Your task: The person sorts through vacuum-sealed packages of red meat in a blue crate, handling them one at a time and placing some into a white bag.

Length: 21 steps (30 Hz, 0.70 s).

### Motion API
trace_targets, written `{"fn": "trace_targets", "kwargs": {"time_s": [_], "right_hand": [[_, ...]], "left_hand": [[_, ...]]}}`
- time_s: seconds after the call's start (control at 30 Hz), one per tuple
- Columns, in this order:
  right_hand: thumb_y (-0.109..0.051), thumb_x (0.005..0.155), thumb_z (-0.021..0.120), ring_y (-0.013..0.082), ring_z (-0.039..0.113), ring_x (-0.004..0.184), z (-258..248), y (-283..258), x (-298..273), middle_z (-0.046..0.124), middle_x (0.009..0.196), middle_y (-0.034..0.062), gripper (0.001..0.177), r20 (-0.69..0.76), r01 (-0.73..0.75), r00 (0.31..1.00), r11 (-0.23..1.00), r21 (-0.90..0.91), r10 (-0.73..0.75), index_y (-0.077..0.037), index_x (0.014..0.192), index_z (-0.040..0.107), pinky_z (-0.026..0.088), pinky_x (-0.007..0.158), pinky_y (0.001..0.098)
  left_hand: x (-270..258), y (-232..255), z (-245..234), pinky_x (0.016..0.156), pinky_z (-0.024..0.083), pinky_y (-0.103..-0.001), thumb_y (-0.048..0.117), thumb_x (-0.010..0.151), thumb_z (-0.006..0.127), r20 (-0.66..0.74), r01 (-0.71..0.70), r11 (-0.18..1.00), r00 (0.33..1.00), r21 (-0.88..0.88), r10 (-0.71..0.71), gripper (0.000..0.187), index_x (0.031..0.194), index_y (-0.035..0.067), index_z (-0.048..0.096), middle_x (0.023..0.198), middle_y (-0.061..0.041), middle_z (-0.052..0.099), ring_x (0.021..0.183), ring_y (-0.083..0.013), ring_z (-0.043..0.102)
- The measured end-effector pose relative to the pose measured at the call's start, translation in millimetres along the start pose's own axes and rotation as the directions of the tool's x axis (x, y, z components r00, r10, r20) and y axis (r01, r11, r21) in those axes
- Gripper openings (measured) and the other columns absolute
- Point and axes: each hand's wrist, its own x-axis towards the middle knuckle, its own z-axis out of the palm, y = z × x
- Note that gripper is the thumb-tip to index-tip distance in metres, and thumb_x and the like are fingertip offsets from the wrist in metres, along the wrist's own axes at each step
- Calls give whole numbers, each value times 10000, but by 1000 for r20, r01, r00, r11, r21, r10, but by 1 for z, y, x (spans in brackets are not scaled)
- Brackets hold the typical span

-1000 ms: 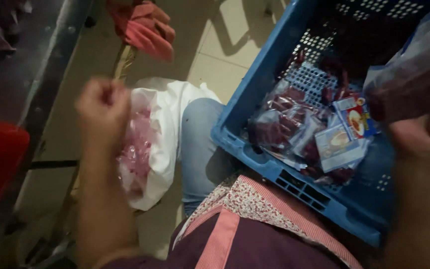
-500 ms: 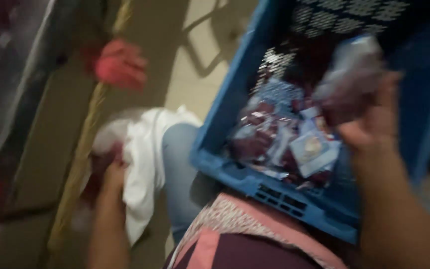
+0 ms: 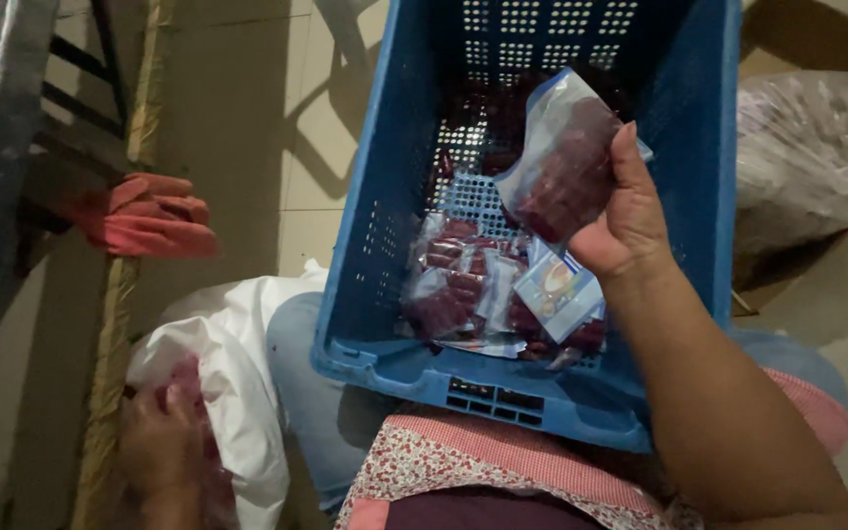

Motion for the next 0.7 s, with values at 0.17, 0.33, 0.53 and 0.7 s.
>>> {"fn": "trace_targets", "kwargs": {"time_s": [0.17, 0.33, 0.53, 0.7], "right_hand": [[-375, 616, 893, 285, 707, 1143, -2, -14, 2, 757, 1184, 89, 623, 43, 21, 999, 999, 32, -22, -127, 1163, 726, 526, 1088, 539], [-330, 565, 911, 316, 685, 1286, -1, -30, 3, 741, 1324, 138, 729, 23, 129, 991, 991, 44, -130, -114, 1233, 715, 512, 1168, 556], [-317, 510, 935, 296, 724, 1253, 0, -37, 0, 782, 1260, 107, 697, -74, 202, 977, 979, 40, -198, -96, 1148, 763, 552, 1166, 519], [-314, 561, 919, 300, 718, 1180, -6, -31, 11, 755, 1284, 143, 692, 57, 84, 994, 992, 97, -89, -100, 1191, 731, 539, 1117, 540]], "left_hand": [[7, 50, -42, 751, 512, -583, 588, 1150, 404, 201, 133, 991, 970, 18, -134, 711, 939, 36, 799, 959, -234, 745, 917, -463, 691], [4, 33, -18, 886, 487, -549, 106, 1025, 733, -158, -112, 978, 984, -176, 84, 179, 1145, -26, 717, 1117, -335, 677, 999, -513, 594], [24, 44, -11, 1033, 494, -480, -64, 872, 701, -225, -373, 893, 920, -253, 320, 232, 1100, -25, 728, 1153, -224, 653, 1093, -408, 587], [35, 77, -39, 968, 487, -548, -48, 841, 649, -247, -330, 922, 928, -202, 278, 345, 1137, 51, 796, 1229, -229, 637, 1142, -428, 569]]}}
